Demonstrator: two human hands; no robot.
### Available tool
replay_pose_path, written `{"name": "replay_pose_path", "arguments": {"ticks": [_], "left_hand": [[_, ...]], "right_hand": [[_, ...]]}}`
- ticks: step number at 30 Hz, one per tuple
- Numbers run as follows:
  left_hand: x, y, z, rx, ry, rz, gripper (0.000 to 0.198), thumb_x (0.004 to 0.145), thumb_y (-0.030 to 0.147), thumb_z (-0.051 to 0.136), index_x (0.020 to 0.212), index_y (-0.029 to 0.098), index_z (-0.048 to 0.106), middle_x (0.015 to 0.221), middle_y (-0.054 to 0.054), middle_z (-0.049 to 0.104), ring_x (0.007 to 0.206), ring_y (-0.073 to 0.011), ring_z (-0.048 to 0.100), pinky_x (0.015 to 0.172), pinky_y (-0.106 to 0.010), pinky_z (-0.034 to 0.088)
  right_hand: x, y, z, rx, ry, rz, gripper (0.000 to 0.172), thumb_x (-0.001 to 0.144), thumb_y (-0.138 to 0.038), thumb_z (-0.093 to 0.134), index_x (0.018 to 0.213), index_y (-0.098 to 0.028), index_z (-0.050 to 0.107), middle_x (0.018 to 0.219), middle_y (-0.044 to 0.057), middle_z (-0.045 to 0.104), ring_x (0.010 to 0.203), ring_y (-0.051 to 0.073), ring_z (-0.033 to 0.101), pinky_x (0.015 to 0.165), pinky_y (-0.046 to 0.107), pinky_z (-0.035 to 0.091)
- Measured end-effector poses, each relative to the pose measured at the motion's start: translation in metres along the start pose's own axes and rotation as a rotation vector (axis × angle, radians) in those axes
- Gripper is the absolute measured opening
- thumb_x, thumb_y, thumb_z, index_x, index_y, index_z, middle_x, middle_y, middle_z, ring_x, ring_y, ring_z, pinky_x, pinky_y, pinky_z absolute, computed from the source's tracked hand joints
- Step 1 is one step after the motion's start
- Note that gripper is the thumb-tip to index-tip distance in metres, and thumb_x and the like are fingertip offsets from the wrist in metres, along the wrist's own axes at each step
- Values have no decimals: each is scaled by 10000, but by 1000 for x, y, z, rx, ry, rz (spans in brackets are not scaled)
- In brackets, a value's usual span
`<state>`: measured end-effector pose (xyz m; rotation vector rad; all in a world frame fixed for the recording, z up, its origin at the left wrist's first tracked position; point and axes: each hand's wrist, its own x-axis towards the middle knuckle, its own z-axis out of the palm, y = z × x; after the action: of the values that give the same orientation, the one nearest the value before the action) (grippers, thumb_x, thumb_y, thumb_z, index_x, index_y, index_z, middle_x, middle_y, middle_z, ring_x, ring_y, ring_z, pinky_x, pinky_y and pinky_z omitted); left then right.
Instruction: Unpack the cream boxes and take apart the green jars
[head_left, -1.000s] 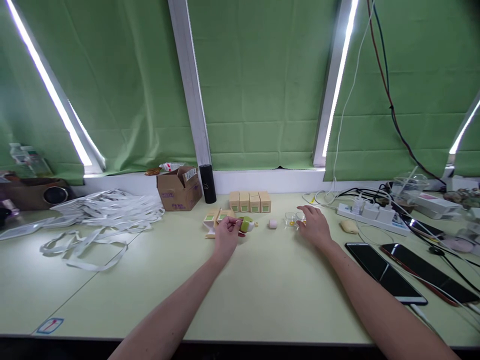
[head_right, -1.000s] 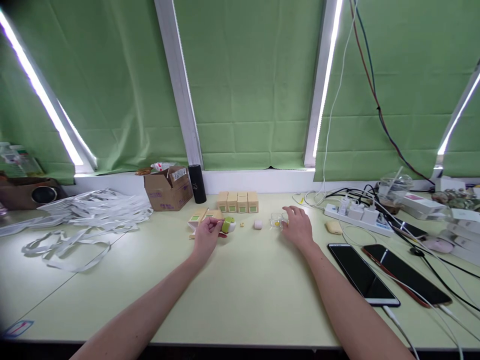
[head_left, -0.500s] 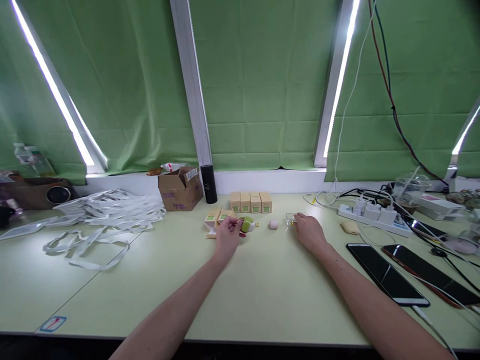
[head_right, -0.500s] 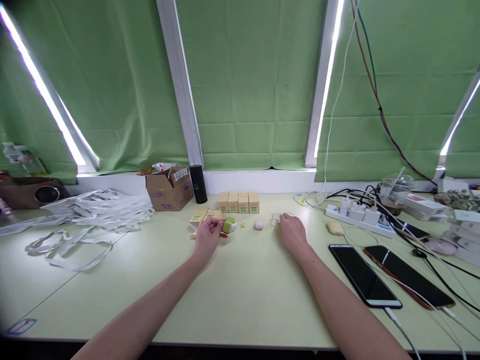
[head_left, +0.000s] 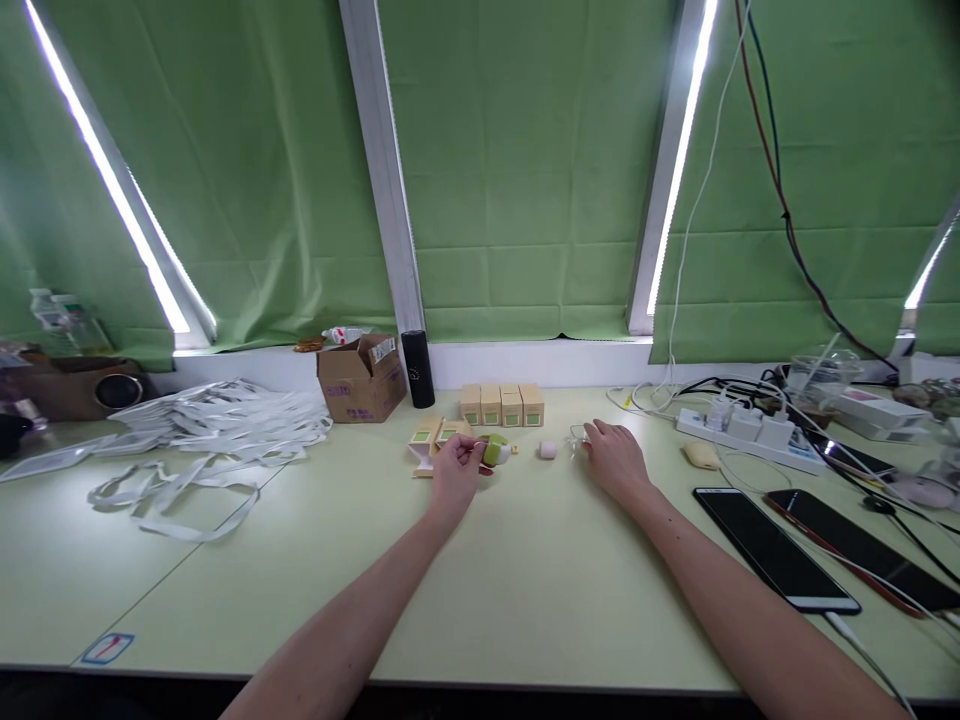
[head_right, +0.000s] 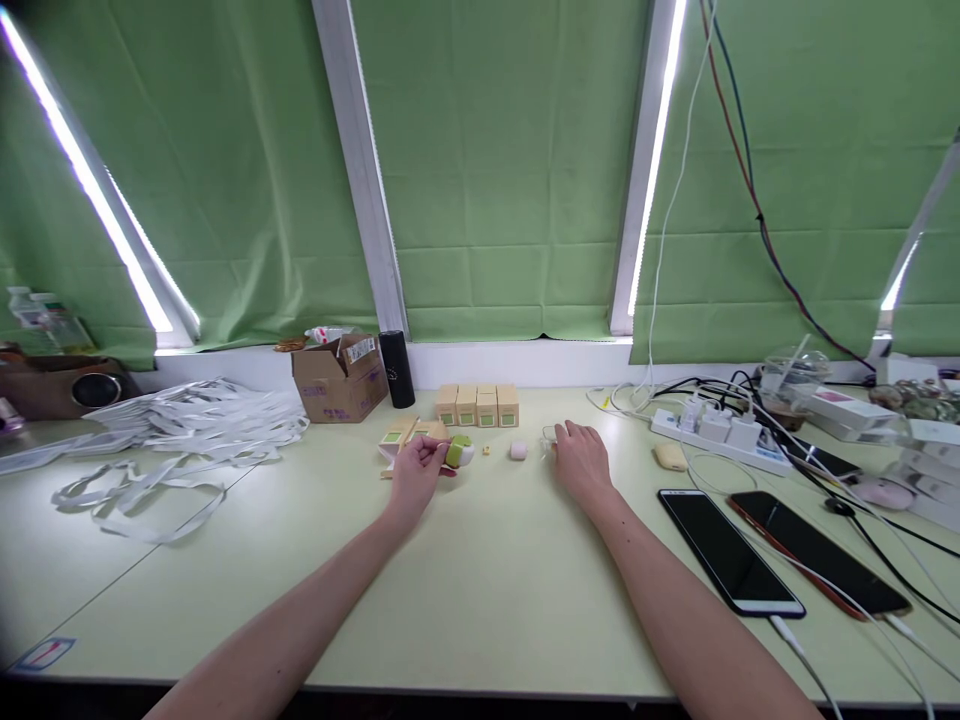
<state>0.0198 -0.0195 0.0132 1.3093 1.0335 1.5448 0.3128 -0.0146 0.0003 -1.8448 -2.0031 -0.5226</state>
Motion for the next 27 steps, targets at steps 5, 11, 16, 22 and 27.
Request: {"name": "replay_pose_path", "arguments": {"ticks": [5, 11, 16, 22, 27], "left_hand": [[-3, 5, -1, -108, -87, -87, 549, 687, 600, 877, 850, 161, 589, 779, -60, 754, 614, -180, 732, 612, -338, 656], [-10, 12, 0, -258, -189, -172, 531, 658, 517, 916, 825, 173, 548, 681, -42, 714, 528, -167, 686, 508, -283, 570], [-15, 18, 2, -315, -226, -207, 417, 659, 370, 877, 795, 183, 530, 659, -27, 689, 483, -137, 631, 447, -239, 484], [-15, 18, 3, -375, -223, -255, 358, 606, 254, 840, 800, 185, 548, 615, 8, 655, 463, -126, 593, 397, -208, 413], [-14, 18, 4, -446, -171, -218, 464, 579, 321, 950, 778, 173, 558, 703, -4, 688, 543, -111, 619, 478, -215, 491]], "right_hand": [[-5, -17, -14, 179, 305, -138, 302, 998, -184, 512, 1242, -181, 690, 1291, 134, 718, 1204, 289, 628, 1079, 430, 418], [-16, -53, -33, 429, 325, -377, 349, 1033, -246, 463, 1313, -221, 669, 1287, 128, 716, 1219, 308, 617, 1072, 496, 456], [-21, -78, -41, 635, 369, -473, 469, 1012, -247, 515, 1480, -259, 524, 1389, 137, 660, 1280, 324, 604, 1087, 552, 484], [-21, -106, -47, 915, 225, -379, 569, 932, -249, 647, 1468, -287, 459, 1419, 119, 617, 1293, 317, 586, 1046, 546, 526], [-26, -130, -42, 1266, 117, -18, 556, 828, -430, 802, 1282, -248, 538, 1230, 106, 669, 1065, 277, 650, 829, 442, 584]]}}
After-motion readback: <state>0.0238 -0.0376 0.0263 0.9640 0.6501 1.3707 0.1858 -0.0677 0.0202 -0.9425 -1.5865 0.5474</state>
